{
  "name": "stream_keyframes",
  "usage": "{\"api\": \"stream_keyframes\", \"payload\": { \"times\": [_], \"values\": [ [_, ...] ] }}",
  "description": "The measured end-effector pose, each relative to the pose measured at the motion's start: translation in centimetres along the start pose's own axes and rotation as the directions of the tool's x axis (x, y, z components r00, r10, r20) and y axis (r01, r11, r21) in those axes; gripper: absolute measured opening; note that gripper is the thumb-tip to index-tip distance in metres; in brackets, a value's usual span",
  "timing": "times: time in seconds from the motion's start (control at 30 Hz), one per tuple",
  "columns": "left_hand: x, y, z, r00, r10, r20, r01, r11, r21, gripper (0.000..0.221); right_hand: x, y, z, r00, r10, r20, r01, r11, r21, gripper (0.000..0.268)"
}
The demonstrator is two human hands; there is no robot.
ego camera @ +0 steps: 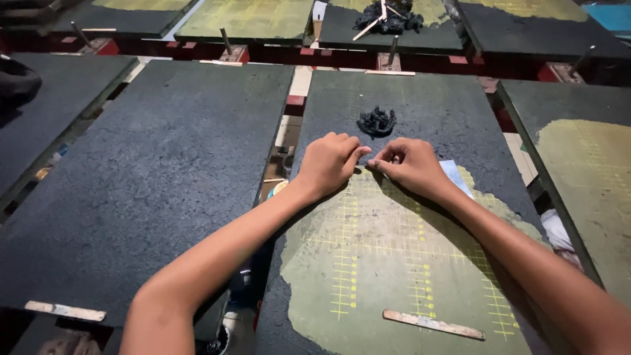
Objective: Scraping and cleaning residue from a screen printing platen using a metal ruler as a scraper.
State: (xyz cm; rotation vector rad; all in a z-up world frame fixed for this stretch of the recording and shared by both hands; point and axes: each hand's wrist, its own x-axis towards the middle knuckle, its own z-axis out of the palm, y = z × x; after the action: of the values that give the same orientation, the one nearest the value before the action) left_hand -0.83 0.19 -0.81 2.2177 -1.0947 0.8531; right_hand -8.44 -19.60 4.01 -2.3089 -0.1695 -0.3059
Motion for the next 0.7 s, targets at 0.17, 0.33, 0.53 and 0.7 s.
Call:
{"api": "stream_keyframes", "payload": {
  "times": [0.17,0.33,0.53,0.7],
  "values": [
    [0.2,0.1,0.1,0.999,-0.015,-0.051,0.017,0.999,0.032,0.033,0.1,-0.2,-0.1,1.000,0.006,0.014,-0.006,1.000,0.011,0.011],
    [0.3,0.4,-0.3,0.998,-0.041,-0.042,0.041,0.999,-0.004,0.030,-0.2,-0.1,-0.2,0.999,-0.028,0.018,0.028,0.999,-0.024,0.013],
    [0.5,0.5,-0.2,0.999,-0.020,-0.029,0.019,0.999,-0.026,0.028,-0.2,-0.4,-0.3,0.998,-0.006,0.059,0.001,0.997,0.082,0.016],
    [0.6,0.4,-0.2,0.998,0.000,-0.068,0.002,1.000,0.025,0.030,-0.1,-2.0,-0.7,0.990,0.076,0.121,-0.097,0.979,0.180,0.027]
  ]
}}
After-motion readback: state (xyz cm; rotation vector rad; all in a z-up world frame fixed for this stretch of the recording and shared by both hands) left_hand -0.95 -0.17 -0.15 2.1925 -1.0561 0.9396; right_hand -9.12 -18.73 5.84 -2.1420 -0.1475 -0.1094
